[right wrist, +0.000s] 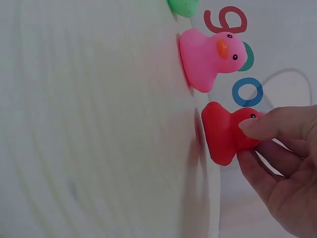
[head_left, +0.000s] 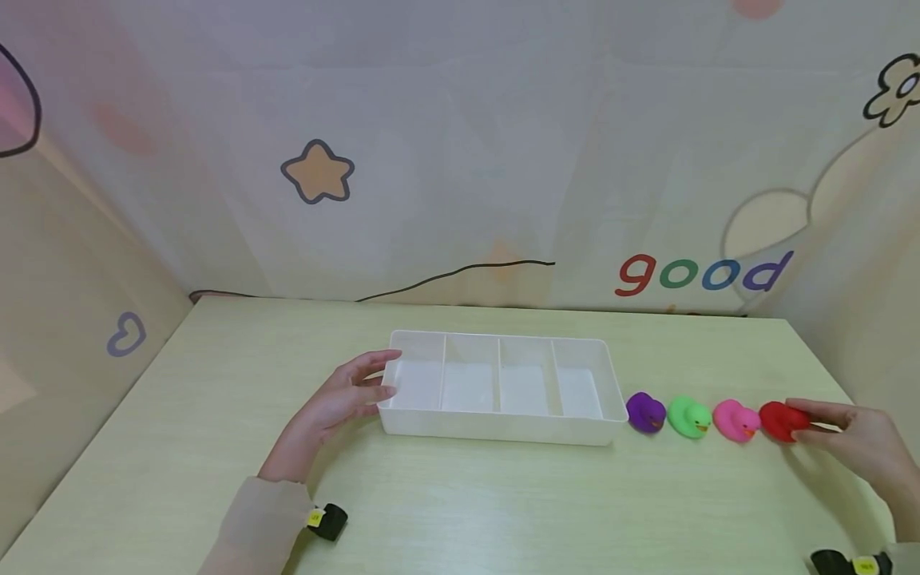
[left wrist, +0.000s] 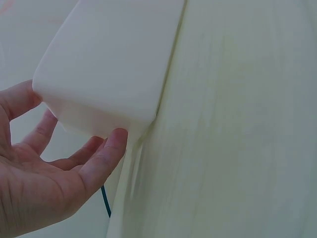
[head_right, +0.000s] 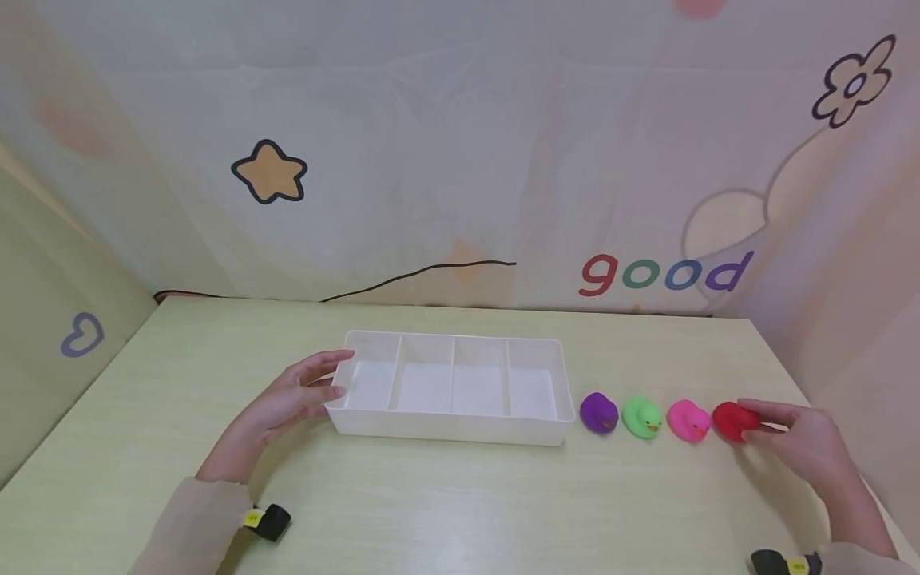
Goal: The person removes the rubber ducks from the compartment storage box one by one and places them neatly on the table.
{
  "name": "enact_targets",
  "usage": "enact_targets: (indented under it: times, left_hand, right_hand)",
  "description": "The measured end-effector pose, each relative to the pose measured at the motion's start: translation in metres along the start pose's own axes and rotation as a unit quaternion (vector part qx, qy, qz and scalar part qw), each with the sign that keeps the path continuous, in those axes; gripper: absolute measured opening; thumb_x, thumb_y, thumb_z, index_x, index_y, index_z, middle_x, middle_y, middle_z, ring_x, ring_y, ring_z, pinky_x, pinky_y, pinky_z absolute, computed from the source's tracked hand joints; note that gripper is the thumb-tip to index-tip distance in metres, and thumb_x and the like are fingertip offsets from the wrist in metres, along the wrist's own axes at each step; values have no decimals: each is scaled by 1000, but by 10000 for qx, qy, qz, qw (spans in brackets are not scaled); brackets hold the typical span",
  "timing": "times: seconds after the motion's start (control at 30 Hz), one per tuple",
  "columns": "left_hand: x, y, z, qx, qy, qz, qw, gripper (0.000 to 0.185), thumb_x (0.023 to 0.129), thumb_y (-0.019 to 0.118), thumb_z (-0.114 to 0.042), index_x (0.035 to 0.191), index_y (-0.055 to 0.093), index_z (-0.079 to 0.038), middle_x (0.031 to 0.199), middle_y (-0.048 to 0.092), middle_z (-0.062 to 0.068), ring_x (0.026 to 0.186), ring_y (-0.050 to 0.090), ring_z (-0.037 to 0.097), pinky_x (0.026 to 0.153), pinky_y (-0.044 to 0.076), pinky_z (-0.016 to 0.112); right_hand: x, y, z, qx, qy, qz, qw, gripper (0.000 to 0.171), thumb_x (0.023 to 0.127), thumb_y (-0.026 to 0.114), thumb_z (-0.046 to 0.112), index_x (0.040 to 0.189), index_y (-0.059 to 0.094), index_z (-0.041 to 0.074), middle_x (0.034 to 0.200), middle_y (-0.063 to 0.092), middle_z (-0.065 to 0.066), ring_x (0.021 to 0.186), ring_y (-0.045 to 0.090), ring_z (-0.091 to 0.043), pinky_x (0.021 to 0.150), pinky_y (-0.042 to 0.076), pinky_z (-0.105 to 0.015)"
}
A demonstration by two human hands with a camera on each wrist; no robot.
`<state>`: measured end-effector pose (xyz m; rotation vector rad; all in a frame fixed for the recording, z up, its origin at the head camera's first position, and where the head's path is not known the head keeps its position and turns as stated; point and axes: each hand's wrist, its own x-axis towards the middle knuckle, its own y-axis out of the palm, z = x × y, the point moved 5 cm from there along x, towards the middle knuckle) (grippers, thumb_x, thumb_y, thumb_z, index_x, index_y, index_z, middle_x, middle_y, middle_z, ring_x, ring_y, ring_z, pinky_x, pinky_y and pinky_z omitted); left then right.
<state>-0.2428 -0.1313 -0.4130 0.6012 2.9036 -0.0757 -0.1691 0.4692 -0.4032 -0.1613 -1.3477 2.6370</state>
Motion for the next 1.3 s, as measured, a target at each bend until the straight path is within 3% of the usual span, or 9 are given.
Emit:
enact_targets:
  times: [0.17,0.4,0.53,0.63,0.73,0.9,1.03,1.13,1.3]
  left_hand:
    - [0,1,0,-57,21,20,10000,56,84,61,-5,136,39,-8,143,25,17,130,26,38,91,44,43]
    - [-1,2,-1,-7,3,5,10000,56,85,60,-5,136,39,-9,143,23,17,131,24,39,92,43,44]
    - [-2,1,-2,6,-27,-12,10000,56,85,60,-5,136,39,-9,144,22,17,131,23,39,93,42,44]
    - [-3,0,-2,28,-41,-20,10000,56,85,60,-6,137,39,-9,144,22,17,132,23,39,93,42,45]
    - [-3,-1,-1,50,-56,-47,10000,55,86,60,-6,137,39,-10,144,23,16,132,23,39,93,42,45]
    - [-3,-1,-1,93,-78,-78,9999,55,86,60,-7,137,39,-10,144,24,16,132,23,39,93,41,45]
    - [-4,0,-3,239,-28,-47,9997,55,86,60,-8,137,40,-11,143,25,17,131,25,39,92,42,46]
    - [-4,1,-4,454,83,36,9989,56,86,61,-9,137,39,-11,142,26,18,129,29,39,92,43,46]
    - [-9,0,-7,923,171,27,9956,54,87,61,-15,137,40,-14,141,29,17,127,35,38,92,43,46]
  right_hand:
    - [5,3,-7,-314,68,45,9995,47,80,70,21,113,57,-10,102,64,-24,84,43,-7,55,39,-18]
    - [3,4,-5,-384,78,58,9992,45,79,70,13,113,55,-12,107,57,-32,91,44,-37,53,39,-16]
    - [0,3,1,-448,2,1,9990,44,78,70,12,113,56,-12,106,59,-31,83,45,-5,54,39,-15]
    - [-2,3,6,-451,-69,-52,9989,45,77,71,12,112,57,-12,103,60,-30,76,29,16,55,39,-14]
    - [-4,3,9,-442,-85,-68,9990,45,77,72,13,111,57,-12,102,60,-30,76,29,16,56,37,-15]
    - [-3,2,8,-453,-57,6,9990,47,78,72,17,112,56,-12,103,60,-30,83,43,-5,55,38,-16]
    - [-4,1,4,-112,-175,-5,9998,58,78,72,24,117,51,-12,94,67,6,78,40,11,58,42,-9]
    - [-7,0,4,381,-221,-113,9990,59,80,70,26,128,49,0,91,46,38,76,35,23,60,42,-3]
    - [-13,-3,27,794,-526,-243,9952,60,81,70,21,133,46,5,92,37,43,79,39,28,61,43,-2]
